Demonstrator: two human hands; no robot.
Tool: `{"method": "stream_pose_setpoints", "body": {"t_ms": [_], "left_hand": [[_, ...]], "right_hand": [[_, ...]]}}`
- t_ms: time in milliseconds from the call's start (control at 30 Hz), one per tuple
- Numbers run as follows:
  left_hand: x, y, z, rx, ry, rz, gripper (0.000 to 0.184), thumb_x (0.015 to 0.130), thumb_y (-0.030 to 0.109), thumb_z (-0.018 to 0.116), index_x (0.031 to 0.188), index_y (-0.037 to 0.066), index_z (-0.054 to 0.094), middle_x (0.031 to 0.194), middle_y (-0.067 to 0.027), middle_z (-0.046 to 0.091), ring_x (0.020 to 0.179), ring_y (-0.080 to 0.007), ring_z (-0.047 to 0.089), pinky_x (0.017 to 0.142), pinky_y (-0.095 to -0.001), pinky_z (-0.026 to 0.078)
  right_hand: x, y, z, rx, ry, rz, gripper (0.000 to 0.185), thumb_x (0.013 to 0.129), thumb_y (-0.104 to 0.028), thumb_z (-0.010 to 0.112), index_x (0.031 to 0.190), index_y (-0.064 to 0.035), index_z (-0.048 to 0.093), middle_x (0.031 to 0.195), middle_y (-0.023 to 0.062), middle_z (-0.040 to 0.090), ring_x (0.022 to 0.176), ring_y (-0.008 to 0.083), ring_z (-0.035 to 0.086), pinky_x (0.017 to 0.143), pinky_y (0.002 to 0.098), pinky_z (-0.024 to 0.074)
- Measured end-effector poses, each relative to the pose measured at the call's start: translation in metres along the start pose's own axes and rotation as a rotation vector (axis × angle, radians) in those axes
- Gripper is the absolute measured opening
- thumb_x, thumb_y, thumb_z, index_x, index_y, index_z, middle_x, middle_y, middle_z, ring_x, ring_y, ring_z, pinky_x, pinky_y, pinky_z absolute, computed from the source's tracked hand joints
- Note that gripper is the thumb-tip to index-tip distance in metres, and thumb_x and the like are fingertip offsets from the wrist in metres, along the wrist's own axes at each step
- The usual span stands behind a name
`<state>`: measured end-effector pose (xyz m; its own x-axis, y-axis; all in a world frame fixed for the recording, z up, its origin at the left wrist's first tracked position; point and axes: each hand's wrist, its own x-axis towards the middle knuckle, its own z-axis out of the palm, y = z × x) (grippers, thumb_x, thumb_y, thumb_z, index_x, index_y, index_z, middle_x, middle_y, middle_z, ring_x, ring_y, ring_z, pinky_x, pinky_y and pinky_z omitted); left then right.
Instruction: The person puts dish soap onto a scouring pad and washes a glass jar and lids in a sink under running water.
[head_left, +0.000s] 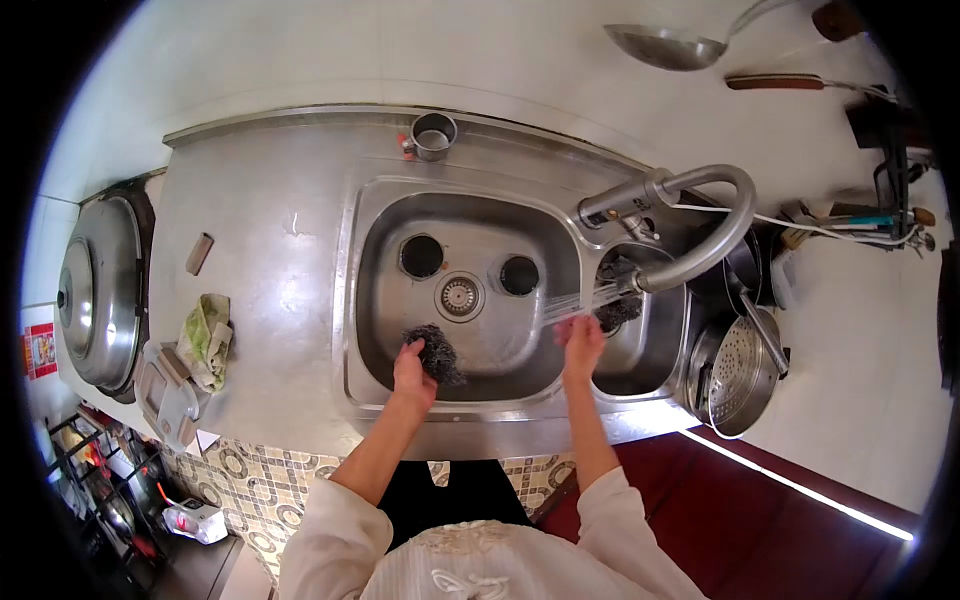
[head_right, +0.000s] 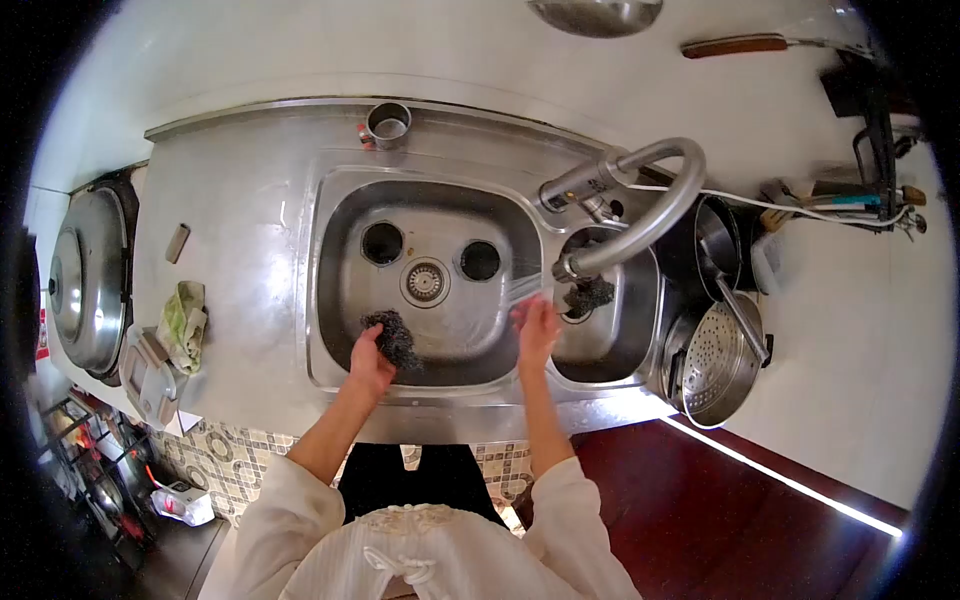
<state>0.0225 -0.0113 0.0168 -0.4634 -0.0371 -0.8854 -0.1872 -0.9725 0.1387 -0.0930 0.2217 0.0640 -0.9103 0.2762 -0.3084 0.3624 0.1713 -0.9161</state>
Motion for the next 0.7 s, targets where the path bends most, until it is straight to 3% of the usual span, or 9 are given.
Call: {"method": "stream_pose_setpoints", "body": {"t_ms": [133, 200, 267, 400, 500, 567, 633, 700], "left_hand": [[0.0, -0.012, 0.006, 0.021, 0.036, 0.014, 0.019, 0.089, 0.015, 0.049, 0.107, 0.011, 0.054, 0.097, -0.0039, 0.063, 0.087, -0.0223, 0.062, 0.078, -0.0411, 0.051], [-0.003, -0.017, 0.006, 0.035, 0.049, 0.035, 0.02, 0.089, 0.018, 0.049, 0.104, 0.008, 0.056, 0.097, -0.0061, 0.064, 0.089, -0.0242, 0.062, 0.082, -0.0431, 0.05], [-0.006, -0.021, 0.008, 0.042, 0.028, 0.036, 0.019, 0.09, 0.017, 0.048, 0.104, 0.008, 0.057, 0.097, -0.0065, 0.064, 0.088, -0.0236, 0.062, 0.082, -0.0413, 0.05], [-0.005, -0.029, 0.007, 0.037, 0.054, 0.037, 0.019, 0.09, 0.017, 0.047, 0.102, 0.006, 0.057, 0.096, -0.0069, 0.065, 0.087, -0.023, 0.063, 0.082, -0.0386, 0.051], [-0.003, -0.034, 0.006, 0.036, 0.12, 0.055, 0.019, 0.09, 0.017, 0.046, 0.101, 0.006, 0.057, 0.094, -0.0072, 0.065, 0.086, -0.0227, 0.063, 0.081, -0.0375, 0.052], [0.006, -0.042, 0.003, 0.026, 0.136, 0.065, 0.019, 0.09, 0.016, 0.046, 0.102, 0.006, 0.057, 0.094, -0.0071, 0.065, 0.087, -0.023, 0.063, 0.081, -0.0383, 0.052], [0.006, -0.047, 0.008, 0.02, 0.102, 0.052, 0.019, 0.09, 0.016, 0.045, 0.102, 0.006, 0.057, 0.095, -0.007, 0.065, 0.087, -0.023, 0.063, 0.081, -0.0383, 0.052], [0.007, -0.052, 0.011, 0.022, 0.07, 0.044, 0.019, 0.091, 0.016, 0.045, 0.103, 0.007, 0.057, 0.095, -0.007, 0.065, 0.088, -0.023, 0.063, 0.081, -0.0384, 0.052]], "right_hand": [[0.068, -0.051, -0.016, 0.148, 0.072, -0.135, 0.016, 0.093, -0.024, 0.049, 0.092, -0.0078, 0.053, 0.08, 0.0, 0.056, 0.064, 0.0068, 0.054, 0.052, 0.0208, 0.0438], [0.1, -0.059, -0.019, 0.42, 0.069, -0.284, 0.022, 0.092, -0.026, 0.054, 0.097, -0.0045, 0.058, 0.075, 0.0033, 0.06, 0.063, 0.0092, 0.058, 0.052, 0.0218, 0.0455], [0.128, -0.083, -0.014, 0.268, 0.168, -0.676, 0.028, 0.091, -0.03, 0.055, 0.1, -0.004, 0.058, 0.074, 0.0039, 0.06, 0.058, 0.0082, 0.055, 0.051, 0.0214, 0.0436], [0.155, -0.088, -0.024, 0.131, 0.024, -0.465, 0.032, 0.092, -0.033, 0.054, 0.101, -0.0035, 0.059, 0.07, 0.0036, 0.059, 0.054, 0.0084, 0.052, 0.051, 0.0215, 0.0426], [0.156, -0.086, -0.026, -0.087, 0.045, -0.629, 0.032, 0.093, -0.03, 0.053, 0.101, -0.0005, 0.061, 0.065, 0.0009, 0.056, 0.052, 0.0064, 0.049, 0.051, 0.02, 0.0422], [0.153, -0.089, -0.025, 0.014, 0.021, -0.552, 0.031, 0.093, -0.027, 0.052, 0.101, 0.0007, 0.062, 0.065, 0.0012, 0.057, 0.052, 0.0053, 0.048, 0.05, 0.019, 0.0414], [0.157, -0.086, -0.033, -0.371, 0.092, -0.673, 0.031, 0.093, -0.026, 0.053, 0.102, 0.0017, 0.063, 0.067, 0.0019, 0.058, 0.056, 0.0065, 0.051, 0.054, 0.0212, 0.0423], [0.154, -0.08, -0.037, -0.473, 0.084, -0.725, 0.031, 0.093, -0.026, 0.053, 0.103, 0.0014, 0.063, 0.068, 0.0022, 0.059, 0.058, 0.0074, 0.052, 0.056, 0.0229, 0.0429]]}}
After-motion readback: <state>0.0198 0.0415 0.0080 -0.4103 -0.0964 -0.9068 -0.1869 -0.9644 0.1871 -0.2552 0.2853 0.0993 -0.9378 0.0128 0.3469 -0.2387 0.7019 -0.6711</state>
